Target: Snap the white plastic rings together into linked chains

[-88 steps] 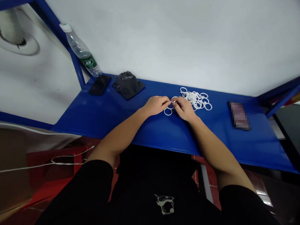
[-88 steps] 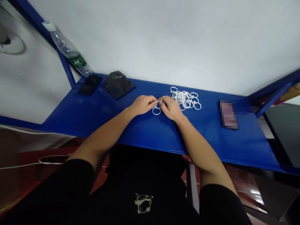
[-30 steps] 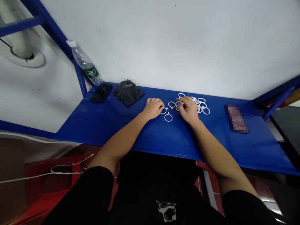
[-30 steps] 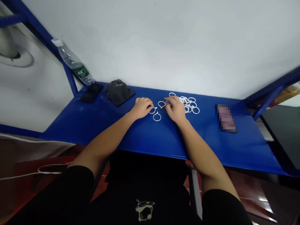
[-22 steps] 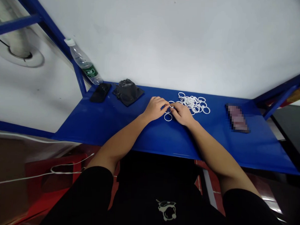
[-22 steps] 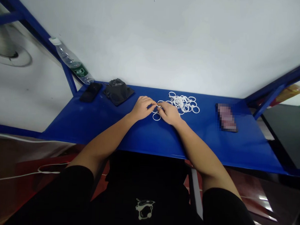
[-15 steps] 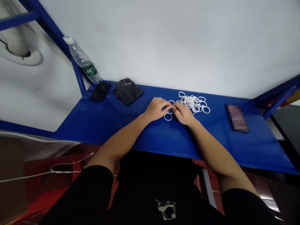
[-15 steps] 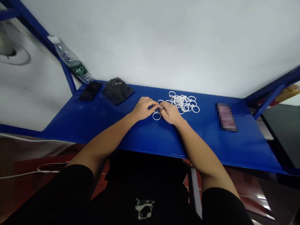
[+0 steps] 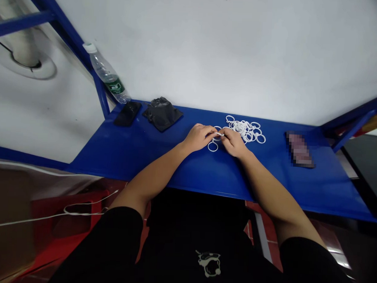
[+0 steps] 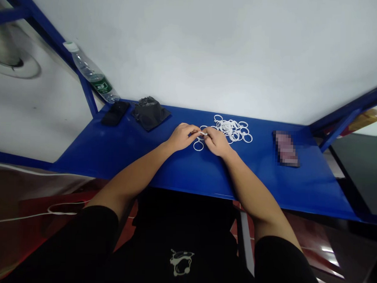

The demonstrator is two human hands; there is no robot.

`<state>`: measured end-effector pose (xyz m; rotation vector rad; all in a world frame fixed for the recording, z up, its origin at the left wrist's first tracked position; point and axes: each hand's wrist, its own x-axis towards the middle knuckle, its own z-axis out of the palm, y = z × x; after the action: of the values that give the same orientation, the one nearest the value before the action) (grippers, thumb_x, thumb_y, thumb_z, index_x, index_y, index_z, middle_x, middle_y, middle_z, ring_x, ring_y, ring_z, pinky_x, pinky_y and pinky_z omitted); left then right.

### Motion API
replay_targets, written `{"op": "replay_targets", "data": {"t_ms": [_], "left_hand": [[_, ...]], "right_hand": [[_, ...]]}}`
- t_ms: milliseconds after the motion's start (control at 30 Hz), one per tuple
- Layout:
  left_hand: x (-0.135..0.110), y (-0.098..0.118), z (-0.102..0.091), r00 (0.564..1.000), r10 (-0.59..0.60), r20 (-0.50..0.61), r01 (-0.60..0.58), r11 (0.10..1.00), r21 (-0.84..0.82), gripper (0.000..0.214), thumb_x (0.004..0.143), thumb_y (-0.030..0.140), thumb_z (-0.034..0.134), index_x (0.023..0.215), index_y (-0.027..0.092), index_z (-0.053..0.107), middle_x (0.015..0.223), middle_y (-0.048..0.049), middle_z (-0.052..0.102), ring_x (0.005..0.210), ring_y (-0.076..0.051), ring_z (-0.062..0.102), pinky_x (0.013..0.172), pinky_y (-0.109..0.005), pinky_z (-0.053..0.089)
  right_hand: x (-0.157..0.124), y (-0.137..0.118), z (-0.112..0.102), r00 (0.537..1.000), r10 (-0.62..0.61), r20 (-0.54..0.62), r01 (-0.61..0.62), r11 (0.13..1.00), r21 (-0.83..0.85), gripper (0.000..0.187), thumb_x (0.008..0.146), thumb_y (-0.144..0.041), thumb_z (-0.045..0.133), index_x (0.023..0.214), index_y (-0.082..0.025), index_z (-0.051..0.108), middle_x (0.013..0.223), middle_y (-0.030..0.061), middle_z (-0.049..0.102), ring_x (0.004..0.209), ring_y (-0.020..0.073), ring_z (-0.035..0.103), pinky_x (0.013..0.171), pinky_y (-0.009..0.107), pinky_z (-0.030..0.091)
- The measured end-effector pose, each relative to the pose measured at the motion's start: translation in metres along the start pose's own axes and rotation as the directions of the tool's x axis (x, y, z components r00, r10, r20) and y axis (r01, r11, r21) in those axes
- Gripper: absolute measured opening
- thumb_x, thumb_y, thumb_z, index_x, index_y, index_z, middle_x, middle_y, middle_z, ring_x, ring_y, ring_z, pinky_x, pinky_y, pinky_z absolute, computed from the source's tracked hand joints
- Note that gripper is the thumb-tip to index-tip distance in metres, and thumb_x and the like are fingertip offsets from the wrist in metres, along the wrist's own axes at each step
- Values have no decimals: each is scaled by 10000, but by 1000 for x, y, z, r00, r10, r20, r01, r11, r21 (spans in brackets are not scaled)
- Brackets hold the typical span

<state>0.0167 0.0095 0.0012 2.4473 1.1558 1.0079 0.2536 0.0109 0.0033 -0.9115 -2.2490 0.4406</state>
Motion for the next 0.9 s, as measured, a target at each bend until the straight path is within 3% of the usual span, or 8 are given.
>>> {"op": "replay_targets", "data": {"t_ms": [400,467,600,767,900], "left_hand": [[-3,1,7,998,0,63,0,1000,-2,135,1143,301,684,1168,242,803,999,-38,862,913,-220,807,971,-396,558],[-2,1,6,998,-17,66,18,1000,-16,146,1132,288,707,1236,235,795,1070,-48,860,935,-217,802,989,-399,563],[0,-1,2,990,-130,56,130,991,-3,390,1065,331,818,1428,215,732,1305,-99,811,1089,-249,775,1055,-424,577],[-1,0,-2,958,-211,197,187,973,132,260,991,436,897,1132,232,821,1268,-91,774,1240,-322,701,1124,-481,549],[-2,4,-3,943,-187,274,146,976,162,127,1003,348,867,1055,236,836,1287,-85,781,1241,-326,689,1094,-472,536]], "right_hand": [[1,5,-1,1000,-13,-24,13,1000,9,265,966,-226,480,932,-250,741,885,68,790,790,260,736,783,407,594],[-1,7,-1,999,-11,-48,10,1000,-27,293,969,-218,487,990,-246,778,932,75,811,833,267,754,806,413,606],[-2,11,-4,984,20,-175,-47,987,-152,398,998,-210,521,1275,-246,804,1135,99,847,1009,301,788,923,475,641],[1,16,-7,966,58,-254,-116,968,-220,493,949,-157,549,1366,-239,801,1366,148,804,1197,338,776,971,524,666],[2,14,-6,968,84,-235,-130,974,-187,459,929,-168,558,1299,-241,819,1314,139,820,1108,325,788,925,517,673]]}}
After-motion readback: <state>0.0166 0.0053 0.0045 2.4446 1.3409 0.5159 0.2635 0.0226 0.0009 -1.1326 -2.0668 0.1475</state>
